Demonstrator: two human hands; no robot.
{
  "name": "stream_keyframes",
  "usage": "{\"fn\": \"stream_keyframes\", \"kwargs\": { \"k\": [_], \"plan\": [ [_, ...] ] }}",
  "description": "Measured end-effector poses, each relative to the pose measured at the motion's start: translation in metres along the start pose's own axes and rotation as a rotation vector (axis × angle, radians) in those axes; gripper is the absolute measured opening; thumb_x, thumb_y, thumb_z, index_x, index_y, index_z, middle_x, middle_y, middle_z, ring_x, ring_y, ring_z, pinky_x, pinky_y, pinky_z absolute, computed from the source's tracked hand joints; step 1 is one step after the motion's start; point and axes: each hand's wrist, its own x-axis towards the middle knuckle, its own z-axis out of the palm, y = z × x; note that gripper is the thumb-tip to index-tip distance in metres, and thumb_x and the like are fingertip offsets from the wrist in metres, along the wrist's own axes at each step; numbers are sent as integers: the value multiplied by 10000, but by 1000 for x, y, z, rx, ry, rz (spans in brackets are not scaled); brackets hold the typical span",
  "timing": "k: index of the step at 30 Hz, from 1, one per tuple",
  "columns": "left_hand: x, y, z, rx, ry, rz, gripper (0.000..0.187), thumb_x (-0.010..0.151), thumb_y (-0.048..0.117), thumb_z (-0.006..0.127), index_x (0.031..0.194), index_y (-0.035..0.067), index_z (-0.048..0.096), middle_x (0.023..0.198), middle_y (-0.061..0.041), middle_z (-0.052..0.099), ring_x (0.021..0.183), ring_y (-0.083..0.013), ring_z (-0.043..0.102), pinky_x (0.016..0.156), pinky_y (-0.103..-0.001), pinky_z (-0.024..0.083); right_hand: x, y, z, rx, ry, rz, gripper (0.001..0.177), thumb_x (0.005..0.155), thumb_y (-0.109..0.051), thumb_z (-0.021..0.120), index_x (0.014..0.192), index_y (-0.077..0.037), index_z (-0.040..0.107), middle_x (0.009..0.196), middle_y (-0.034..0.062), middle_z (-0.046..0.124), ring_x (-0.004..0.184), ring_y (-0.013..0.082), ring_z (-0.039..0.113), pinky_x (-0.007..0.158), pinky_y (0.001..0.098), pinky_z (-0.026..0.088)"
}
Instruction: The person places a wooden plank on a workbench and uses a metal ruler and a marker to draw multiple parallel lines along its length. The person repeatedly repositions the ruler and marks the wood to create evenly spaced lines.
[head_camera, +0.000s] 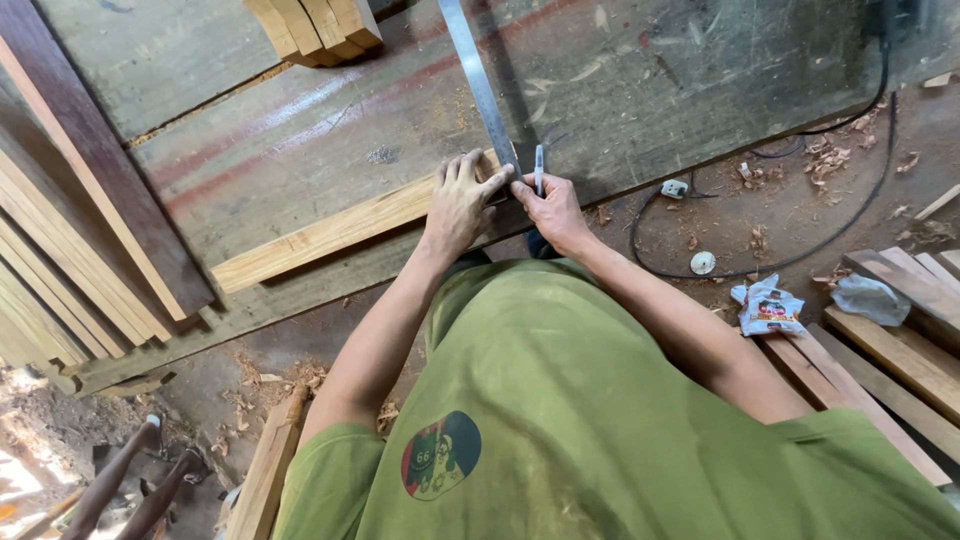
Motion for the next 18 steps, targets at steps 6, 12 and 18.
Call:
{"fn": "stream_keyframes", "kwargs": {
  "k": [6,12,18],
  "plan": [
    [-2,0,5,19,40,5,753,721,280,890,1406,342,582,1429,-150,453,1348,-365,459,1119,-538,341,-11,-44,-35,-629,95,-374,418,1123,-407,444,925,-105,656,874,69,479,930,319,603,905,412,488],
    [0,-2,16,21,61,7,751,708,283,885,1396,339,589,1428,-156,456,1348,-364,457,1109,-528,333,-17,-91,-17,-750,115,-792,194,1071,-181,608,1027,-52,745,892,120,686,826,346,701,742,412,564],
    [-1,4,11,5,50,-26,767,712,232,875,1410,323,572,1423,-173,456,1334,-381,460,1118,-557,302,-13,-80,-16,-848,-31,-940,271,971,-71,699,1239,-59,741,974,119,740,897,313,717,766,399,560]
  ]
}}
